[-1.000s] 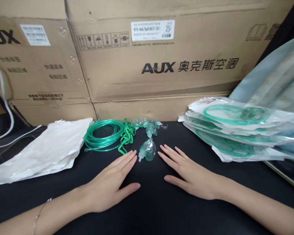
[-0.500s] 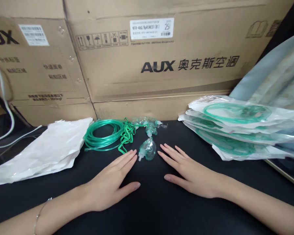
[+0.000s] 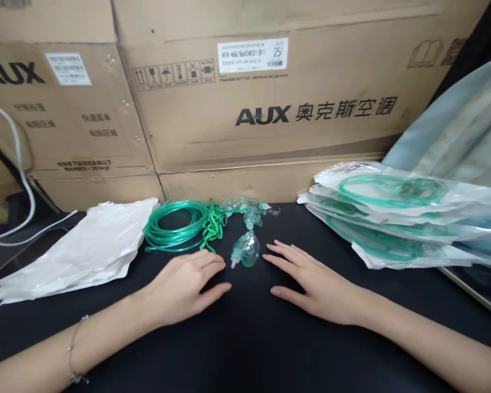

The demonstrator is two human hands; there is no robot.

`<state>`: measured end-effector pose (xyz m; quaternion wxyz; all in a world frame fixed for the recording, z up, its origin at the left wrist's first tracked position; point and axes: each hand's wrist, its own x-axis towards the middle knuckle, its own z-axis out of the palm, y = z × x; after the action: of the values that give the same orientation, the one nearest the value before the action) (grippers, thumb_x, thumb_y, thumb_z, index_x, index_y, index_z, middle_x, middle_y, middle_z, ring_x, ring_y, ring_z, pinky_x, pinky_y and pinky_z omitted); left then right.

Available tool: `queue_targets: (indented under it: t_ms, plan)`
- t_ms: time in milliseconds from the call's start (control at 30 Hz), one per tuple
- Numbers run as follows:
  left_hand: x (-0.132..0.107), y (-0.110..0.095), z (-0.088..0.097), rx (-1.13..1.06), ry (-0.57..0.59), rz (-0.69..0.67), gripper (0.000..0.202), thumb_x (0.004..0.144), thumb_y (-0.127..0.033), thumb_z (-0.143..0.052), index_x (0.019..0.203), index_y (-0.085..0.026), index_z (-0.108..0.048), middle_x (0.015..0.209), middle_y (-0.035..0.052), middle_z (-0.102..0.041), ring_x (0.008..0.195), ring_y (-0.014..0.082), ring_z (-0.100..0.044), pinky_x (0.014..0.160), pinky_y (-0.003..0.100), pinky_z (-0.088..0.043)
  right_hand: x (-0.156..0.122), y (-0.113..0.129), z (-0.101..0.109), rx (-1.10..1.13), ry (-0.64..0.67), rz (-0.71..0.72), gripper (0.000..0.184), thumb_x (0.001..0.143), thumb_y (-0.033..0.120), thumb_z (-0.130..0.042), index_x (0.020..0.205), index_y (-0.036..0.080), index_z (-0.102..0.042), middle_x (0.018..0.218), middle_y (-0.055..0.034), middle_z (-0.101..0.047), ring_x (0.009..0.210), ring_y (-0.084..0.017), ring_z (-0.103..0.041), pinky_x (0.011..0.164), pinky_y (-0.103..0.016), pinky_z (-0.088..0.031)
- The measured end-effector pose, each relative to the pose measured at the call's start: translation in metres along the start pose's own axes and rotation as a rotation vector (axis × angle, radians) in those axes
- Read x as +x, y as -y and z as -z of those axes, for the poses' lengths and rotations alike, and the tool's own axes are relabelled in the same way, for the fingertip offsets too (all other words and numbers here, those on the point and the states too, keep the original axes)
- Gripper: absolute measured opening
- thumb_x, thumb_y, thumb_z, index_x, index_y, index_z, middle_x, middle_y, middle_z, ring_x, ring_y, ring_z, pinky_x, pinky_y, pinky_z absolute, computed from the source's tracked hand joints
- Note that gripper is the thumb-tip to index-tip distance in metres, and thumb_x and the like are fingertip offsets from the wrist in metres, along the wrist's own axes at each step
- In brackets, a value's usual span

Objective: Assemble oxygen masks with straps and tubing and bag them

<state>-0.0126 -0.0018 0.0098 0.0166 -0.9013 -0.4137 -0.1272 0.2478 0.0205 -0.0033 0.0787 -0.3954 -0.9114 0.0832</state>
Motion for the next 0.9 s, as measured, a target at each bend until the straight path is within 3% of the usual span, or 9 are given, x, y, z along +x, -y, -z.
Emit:
queue_targets:
  t_ms: [100, 200, 333, 467, 600, 700, 733, 800, 900]
  plan:
    - [0.032, 0.017, 0.025, 0.051, -0.106, 0.103, 0.031, 0.088, -0.032, -0.037, 0.090, -0.019, -0.065, 0.093, 0.0057, -0.066, 0.086, 0.0188, -0.061, 0.078, 0.030, -0.047, 0.000, -0.001, 0.002, 0.045, -0.175, 0.017, 0.037, 0.087, 0.036, -0.041, 0.115, 0.018, -0.056, 0.127, -0.0107, -0.047, 0.124, -0.023, -0.036, 0.101, -0.040, -0.035]
    - [0.073, 0.046, 0.037, 0.210, -0.134, 0.275, 0.025, 0.083, -0.026, -0.043, 0.094, -0.017, -0.065, 0.098, 0.0094, -0.065, 0.098, 0.0253, -0.055, 0.079, 0.033, -0.044, 0.001, -0.001, 0.004, 0.115, -0.290, 0.042, 0.028, 0.087, 0.030, -0.042, 0.109, 0.019, -0.057, 0.118, -0.0092, -0.051, 0.113, -0.020, -0.047, 0.097, -0.036, -0.040]
    - [0.112, 0.075, 0.025, 0.199, -0.073, 0.376, 0.013, 0.071, -0.023, -0.059, 0.076, -0.016, -0.069, 0.075, 0.0090, -0.068, 0.077, 0.0246, -0.062, 0.065, 0.029, -0.045, 0.000, -0.002, 0.004, 0.164, -0.325, 0.079, 0.024, 0.086, 0.027, -0.044, 0.105, 0.020, -0.057, 0.113, -0.0082, -0.053, 0.106, -0.019, -0.050, 0.092, -0.036, -0.043]
    - [0.121, 0.078, 0.020, 0.190, -0.098, 0.432, 0.008, 0.065, -0.019, -0.061, 0.062, -0.018, -0.068, 0.064, 0.0081, -0.067, 0.064, 0.0237, -0.062, 0.055, 0.028, -0.044, -0.002, -0.004, 0.004, 0.201, -0.352, 0.100, 0.022, 0.085, 0.025, -0.045, 0.103, 0.020, -0.058, 0.110, -0.0082, -0.053, 0.105, -0.019, -0.050, 0.091, -0.037, -0.043]
    - [0.115, 0.063, 0.054, 0.195, -0.281, 0.450, 0.018, 0.074, -0.024, -0.052, 0.078, -0.018, -0.068, 0.076, 0.0094, -0.069, 0.073, 0.0233, -0.062, 0.060, 0.030, -0.044, 0.000, -0.004, 0.005, 0.375, -0.415, 0.103, 0.022, 0.085, 0.026, -0.047, 0.104, 0.020, -0.058, 0.108, -0.0077, -0.055, 0.102, -0.019, -0.052, 0.093, -0.039, -0.040]
    - [0.107, 0.037, 0.083, 0.178, -0.428, 0.391, 0.019, 0.078, -0.026, -0.048, 0.083, -0.018, -0.064, 0.079, 0.0065, -0.068, 0.073, 0.0188, -0.061, 0.064, 0.028, -0.044, 0.003, 0.004, 0.008, 0.776, -0.395, 0.058, 0.028, 0.083, 0.032, -0.051, 0.108, 0.022, -0.056, 0.108, -0.0076, -0.058, 0.102, -0.019, -0.053, 0.090, -0.038, -0.042]
    - [0.104, 0.024, 0.088, 0.151, -0.510, 0.307, 0.016, 0.077, -0.025, -0.050, 0.080, -0.017, -0.063, 0.075, 0.0053, -0.067, 0.070, 0.0171, -0.060, 0.063, 0.027, -0.043, 0.004, 0.008, 0.009, 0.953, -0.372, 0.044, 0.032, 0.082, 0.035, -0.052, 0.111, 0.022, -0.054, 0.111, -0.0083, -0.058, 0.104, -0.020, -0.054, 0.088, -0.038, -0.043]
    - [0.095, -0.003, 0.086, 0.130, -0.575, 0.144, 0.013, 0.077, -0.023, -0.051, 0.076, -0.016, -0.061, 0.068, 0.0030, -0.065, 0.062, 0.0145, -0.058, 0.059, 0.025, -0.042, 0.007, 0.016, 0.011, 1.293, -0.327, 0.040, 0.042, 0.081, 0.042, -0.052, 0.118, 0.022, -0.050, 0.116, -0.0102, -0.056, 0.108, -0.021, -0.052, 0.087, -0.038, -0.044]
    - [0.077, -0.043, 0.054, 0.153, -0.433, -0.080, 0.011, 0.080, -0.020, -0.049, 0.077, -0.015, -0.058, 0.071, 0.0028, -0.062, 0.063, 0.0144, -0.057, 0.056, 0.024, -0.042, 0.009, 0.023, 0.013, 1.601, -0.328, 0.036, 0.043, 0.081, 0.046, -0.051, 0.116, 0.021, -0.052, 0.113, -0.0097, -0.058, 0.105, -0.020, -0.054, 0.086, -0.036, -0.044]
